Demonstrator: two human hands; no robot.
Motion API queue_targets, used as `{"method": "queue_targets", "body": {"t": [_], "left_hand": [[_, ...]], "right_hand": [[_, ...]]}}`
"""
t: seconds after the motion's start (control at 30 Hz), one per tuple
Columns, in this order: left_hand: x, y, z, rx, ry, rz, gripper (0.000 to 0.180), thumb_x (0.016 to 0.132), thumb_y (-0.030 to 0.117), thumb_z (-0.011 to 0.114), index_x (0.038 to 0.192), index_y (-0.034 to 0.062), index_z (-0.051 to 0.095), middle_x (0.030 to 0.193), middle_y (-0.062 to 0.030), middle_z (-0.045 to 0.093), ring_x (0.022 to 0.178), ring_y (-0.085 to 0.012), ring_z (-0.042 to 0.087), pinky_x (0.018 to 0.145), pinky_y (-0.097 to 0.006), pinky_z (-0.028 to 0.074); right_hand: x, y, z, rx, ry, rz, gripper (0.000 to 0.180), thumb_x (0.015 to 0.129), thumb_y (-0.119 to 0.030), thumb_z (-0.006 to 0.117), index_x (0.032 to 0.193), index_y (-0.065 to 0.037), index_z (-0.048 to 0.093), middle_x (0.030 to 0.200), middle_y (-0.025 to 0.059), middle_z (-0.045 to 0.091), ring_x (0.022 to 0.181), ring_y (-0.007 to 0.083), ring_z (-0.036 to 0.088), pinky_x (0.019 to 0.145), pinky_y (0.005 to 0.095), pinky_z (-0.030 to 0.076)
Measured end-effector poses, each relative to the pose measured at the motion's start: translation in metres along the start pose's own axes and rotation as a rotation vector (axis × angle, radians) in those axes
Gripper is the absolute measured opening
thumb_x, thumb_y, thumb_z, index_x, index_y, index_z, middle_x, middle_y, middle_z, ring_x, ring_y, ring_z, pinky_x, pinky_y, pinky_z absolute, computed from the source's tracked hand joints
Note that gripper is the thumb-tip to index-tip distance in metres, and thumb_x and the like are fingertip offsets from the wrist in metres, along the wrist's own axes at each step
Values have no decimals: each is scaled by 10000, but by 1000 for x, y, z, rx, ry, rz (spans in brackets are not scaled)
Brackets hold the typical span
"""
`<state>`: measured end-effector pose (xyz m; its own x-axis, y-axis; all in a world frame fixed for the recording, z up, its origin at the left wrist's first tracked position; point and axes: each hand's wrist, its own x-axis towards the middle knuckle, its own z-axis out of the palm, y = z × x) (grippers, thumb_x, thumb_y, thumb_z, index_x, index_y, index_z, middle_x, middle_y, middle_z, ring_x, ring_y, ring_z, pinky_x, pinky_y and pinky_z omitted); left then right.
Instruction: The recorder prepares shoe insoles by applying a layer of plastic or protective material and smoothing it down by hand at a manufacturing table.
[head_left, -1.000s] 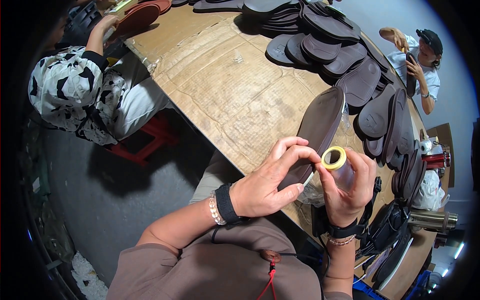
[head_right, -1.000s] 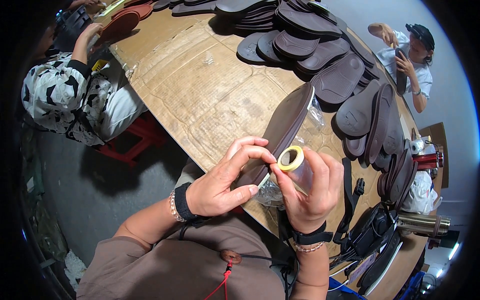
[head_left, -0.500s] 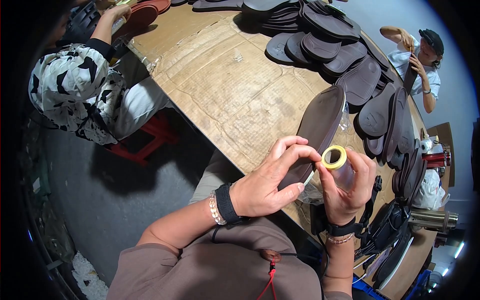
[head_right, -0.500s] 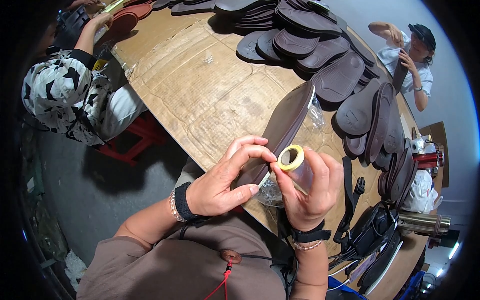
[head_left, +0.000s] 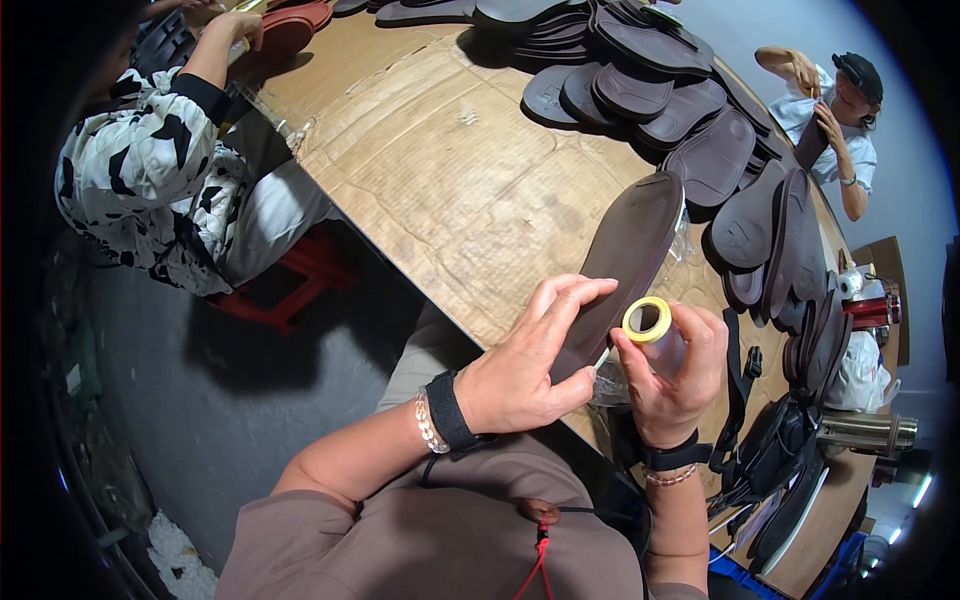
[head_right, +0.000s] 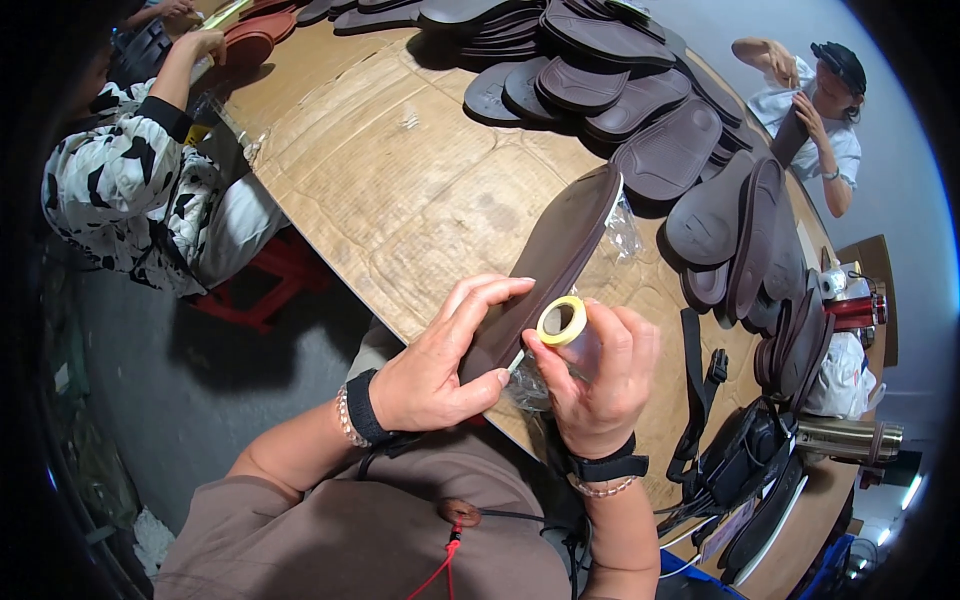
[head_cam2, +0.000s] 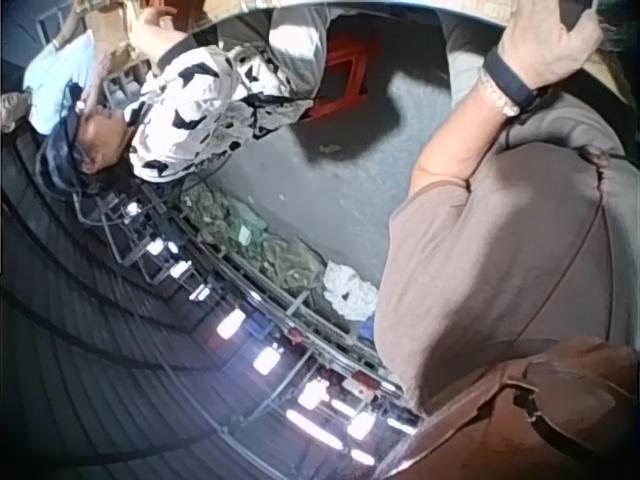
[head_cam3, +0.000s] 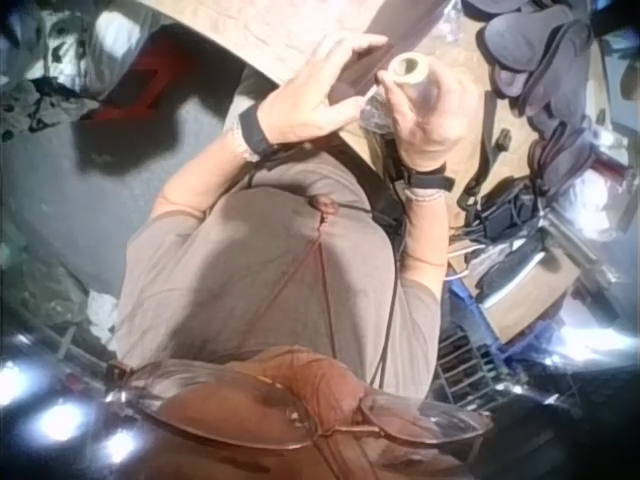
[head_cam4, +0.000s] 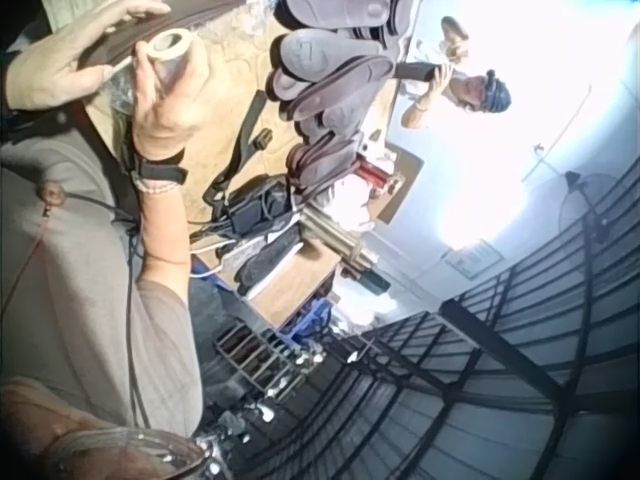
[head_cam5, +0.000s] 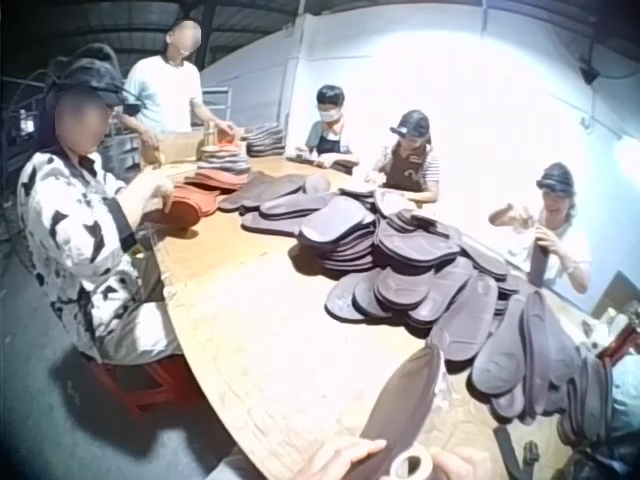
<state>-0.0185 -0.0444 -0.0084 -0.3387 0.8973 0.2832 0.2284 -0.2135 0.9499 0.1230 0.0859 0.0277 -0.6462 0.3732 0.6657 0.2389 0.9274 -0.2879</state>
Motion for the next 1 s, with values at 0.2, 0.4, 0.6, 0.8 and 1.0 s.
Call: {"method": "queue_targets", "body": {"t": [0.2, 0.4, 0.6, 0.8, 1.0], "left_hand": [[-3, 4, 6, 67, 38, -4, 710, 873, 77, 636, 1526, -2, 370, 1440, -225, 405, 1392, -361, 427, 1178, -409, 346], [-2, 7, 9, 187, 81, -40, 606, 933, 109, 639, 1482, -13, 412, 1350, -234, 477, 1267, -362, 524, 1111, -413, 419], [7, 14, -3, 230, 27, -174, 591, 924, 160, 681, 1455, 40, 452, 1286, -188, 522, 1144, -315, 599, 990, -391, 510], [5, 13, -6, 146, 50, -223, 610, 905, 176, 714, 1460, 106, 471, 1280, -152, 537, 1124, -276, 612, 954, -388, 532], [4, 13, -9, 163, 31, -230, 615, 902, 173, 715, 1465, 108, 477, 1270, -152, 539, 1123, -277, 615, 952, -391, 535]], "right_hand": [[-2, 3, 3, 24, 19, -9, 555, 743, -262, 923, 1150, -11, 642, 997, 152, 634, 887, 330, 604, 762, 411, 492], [-6, 1, 5, 7, 7, -17, 550, 761, -268, 909, 1162, -11, 635, 998, 154, 634, 897, 338, 609, 764, 425, 499], [-3, 4, 2, 57, -102, -18, 572, 797, -289, 876, 1214, -3, 609, 1035, 181, 624, 942, 362, 623, 772, 434, 501], [15, 1, -17, 145, -352, 25, 544, 935, -312, 708, 1339, 12, 539, 1054, 208, 608, 966, 394, 600, 865, 449, 486], [37, 10, -36, 293, -506, 37, 522, 777, -232, 879, 1192, -7, 656, 1009, 165, 640, 881, 325, 656, 772, 388, 530]]}}
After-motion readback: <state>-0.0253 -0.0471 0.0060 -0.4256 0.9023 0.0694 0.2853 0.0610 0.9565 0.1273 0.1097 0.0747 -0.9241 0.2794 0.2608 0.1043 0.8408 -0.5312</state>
